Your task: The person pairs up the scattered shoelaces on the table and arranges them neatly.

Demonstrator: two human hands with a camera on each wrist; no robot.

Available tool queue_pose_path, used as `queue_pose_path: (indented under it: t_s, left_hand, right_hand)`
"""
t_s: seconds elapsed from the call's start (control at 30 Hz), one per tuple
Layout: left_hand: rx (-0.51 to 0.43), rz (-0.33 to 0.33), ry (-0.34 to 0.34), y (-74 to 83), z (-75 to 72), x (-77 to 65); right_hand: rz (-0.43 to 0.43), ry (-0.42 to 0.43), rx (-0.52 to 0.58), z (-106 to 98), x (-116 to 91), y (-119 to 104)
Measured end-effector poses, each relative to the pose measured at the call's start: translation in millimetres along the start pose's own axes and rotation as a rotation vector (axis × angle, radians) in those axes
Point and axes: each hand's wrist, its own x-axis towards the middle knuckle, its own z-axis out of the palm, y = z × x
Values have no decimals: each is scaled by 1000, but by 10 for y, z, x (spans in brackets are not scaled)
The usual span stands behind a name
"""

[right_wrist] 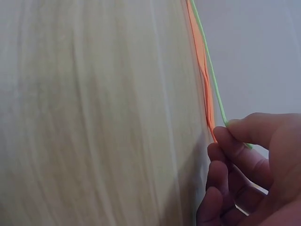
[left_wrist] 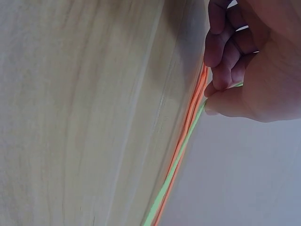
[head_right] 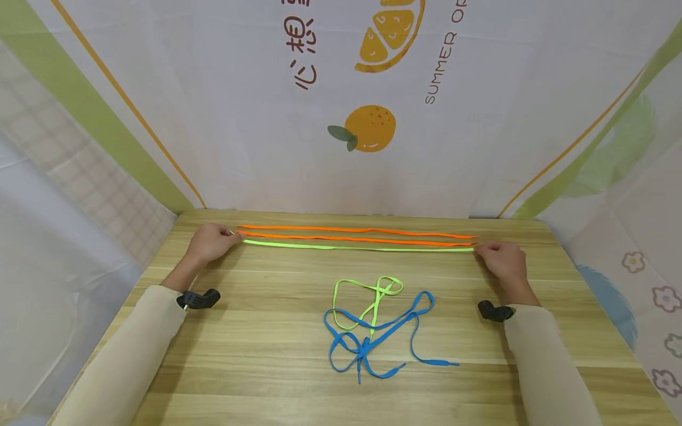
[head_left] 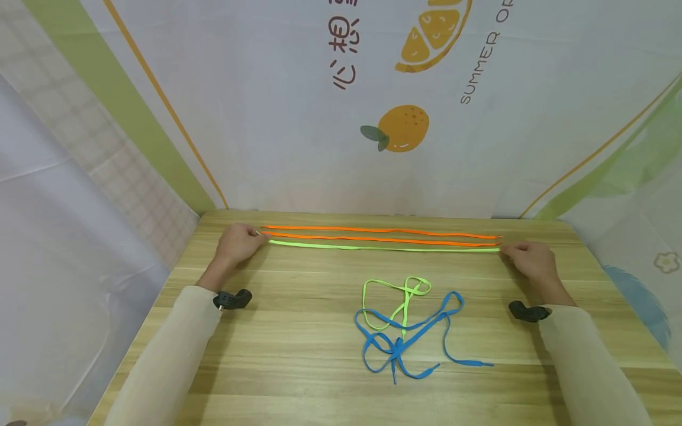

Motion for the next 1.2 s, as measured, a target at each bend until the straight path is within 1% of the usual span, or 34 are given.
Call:
queue_pose_path:
  t_s: [0.17,0.37,0.43,0.5,0.57,0.6,0.67,0.7,0.73,0.8,0.83,0.9,0.93,0.97,1.03,1.13,1.17,1.2]
  left_hand:
    - [33,5,-7,15,12,3]
    - [73,17,-32,38,-2,5]
    - [80,12,-39,47,-11,3]
    - [81,11,-53,21,-23,27]
    - [71,31,-45,-166,40,146]
    - [64,28,-55,-210,46,186]
    - [63,50,-49,-413,117,326]
    - [65,38,-59,-439,124,354]
    - [65,44,-57,-568,170,445]
    - [77,19,-70,-405,92,331]
    - [81,22,-63,-365,72,288]
    - [85,4,-77,-182,-27,141]
    - [84,14,-69,-150,-47,100]
    - [87,11,-69,-16,-108,-10]
    - [87,13,-73,-23,-130,-19]
    - [88,22,-65,-77,-134,5]
    - [88,25,-66,-102,-139,18]
    - [89,31,-52,-189,-118,76]
  right_hand:
    - [-10,21,-29,45,17,11]
    - [-64,51,-88,65,34,11]
    - [-83,50,-107,65,37,7]
    - [-102,43,-129,64,42,5]
    - [-115,38,-149,62,50,5]
    - [-120,36,-160,60,51,4]
    - [-124,33,-173,52,54,6]
    - [-123,32,-179,47,53,6]
    - [-121,31,-183,41,48,2]
    - [-115,24,-190,26,36,-10]
    - [-113,21,-194,19,29,-15]
    - [-109,19,-199,5,17,-24]
    - [-108,19,-200,-2,13,-26]
    - [-109,19,-200,-8,9,-29]
    - [-115,25,-203,-15,7,-22]
    - [-118,35,-206,-22,7,-5]
    - [-117,37,-206,-24,8,1]
    - [-116,38,-207,-26,8,8]
